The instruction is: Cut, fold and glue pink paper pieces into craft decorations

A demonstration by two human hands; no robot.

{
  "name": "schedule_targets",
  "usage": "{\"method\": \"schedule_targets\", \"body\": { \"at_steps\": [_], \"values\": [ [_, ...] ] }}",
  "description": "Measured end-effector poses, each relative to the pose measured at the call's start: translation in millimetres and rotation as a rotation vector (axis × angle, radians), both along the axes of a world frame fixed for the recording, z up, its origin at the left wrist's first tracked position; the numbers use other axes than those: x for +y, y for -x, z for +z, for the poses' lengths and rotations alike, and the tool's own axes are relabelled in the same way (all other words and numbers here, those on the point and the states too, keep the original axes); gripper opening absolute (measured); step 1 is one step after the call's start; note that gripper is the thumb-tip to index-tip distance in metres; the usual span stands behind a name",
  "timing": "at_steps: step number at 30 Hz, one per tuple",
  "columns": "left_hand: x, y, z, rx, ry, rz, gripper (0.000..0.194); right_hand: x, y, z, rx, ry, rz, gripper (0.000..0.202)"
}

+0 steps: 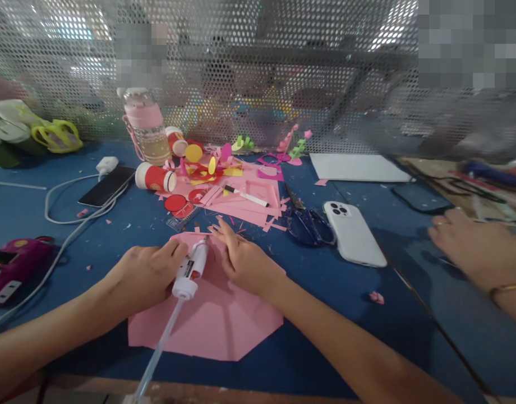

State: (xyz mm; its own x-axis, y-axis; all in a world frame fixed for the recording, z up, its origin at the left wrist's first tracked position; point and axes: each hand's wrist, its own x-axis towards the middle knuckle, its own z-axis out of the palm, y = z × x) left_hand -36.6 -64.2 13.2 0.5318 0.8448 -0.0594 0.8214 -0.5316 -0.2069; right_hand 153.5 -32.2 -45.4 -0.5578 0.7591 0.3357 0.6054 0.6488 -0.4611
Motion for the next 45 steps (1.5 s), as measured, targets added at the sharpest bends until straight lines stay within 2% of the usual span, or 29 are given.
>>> {"method": "schedule_targets", "body": {
  "at_steps": [4, 8, 11, 15, 20, 22, 24, 27, 30, 32, 34, 40, 45],
  "values": [
    [-0.7, 7.8, 16.7, 0.042, 0.019, 0.101, 0.024, -0.7, 0.8, 4.9, 0.039, 0.069, -0.029, 0.07],
    [6.2, 21.8, 35.2, 0.094, -0.055, 0.31, 0.018, -1.1, 1.4, 8.1, 0.057, 0.103, -0.034, 0.072],
    [17.5, 32.9, 35.5, 0.115, -0.161, 0.457, 0.021, -1.1, 1.3, 7.8, 0.075, 0.103, -0.043, 0.074],
    [30.9, 48.8, 24.7, 0.129, -0.131, 0.508, 0.027, -0.3, 0.6, 6.1, 0.09, 0.066, -0.025, 0.073],
    [29.6, 69.3, 26.8, 0.208, -0.172, 0.406, 0.027, -0.3, 0.4, 4.8, 0.001, 0.032, -0.035, 0.067],
    [25.5, 68.6, 28.7, 0.145, -0.219, 0.292, 0.024, -0.3, 0.9, 4.3, -0.041, 0.025, -0.045, 0.065],
    [21.7, 58.8, 25.1, -0.021, -0.265, 0.12, 0.032, -0.1, 1.6, 3.5, -0.07, 0.014, -0.038, 0.064],
    [17.4, 32.8, 6.6, -0.262, -0.28, -0.008, 0.044, 0.6, 2.2, 2.2, -0.088, 0.007, -0.028, 0.065],
    [15.7, 10.8, -17.7, -0.308, -0.18, -0.104, 0.059, 1.3, 1.8, 0.6, -0.096, -0.013, -0.016, 0.065],
    [15.7, 3.8, -28.9, -0.314, -0.114, -0.122, 0.072, 1.8, 1.1, -0.1, -0.095, -0.022, -0.013, 0.065],
    [16.1, 1.8, -33.5, -0.323, -0.078, -0.118, 0.077, 1.9, 0.6, -0.1, -0.098, -0.022, -0.009, 0.065],
    [17.1, 2.2, -30.9, -0.335, -0.028, -0.094, 0.077, 1.0, 0.8, 2.8, -0.12, -0.047, 0.011, 0.071],
    [17.1, 1.7, -32.5, -0.348, -0.035, -0.1, 0.075, 3.3, 0.2, -1.1, -0.076, -0.122, 0.024, 0.073]
  ]
}}
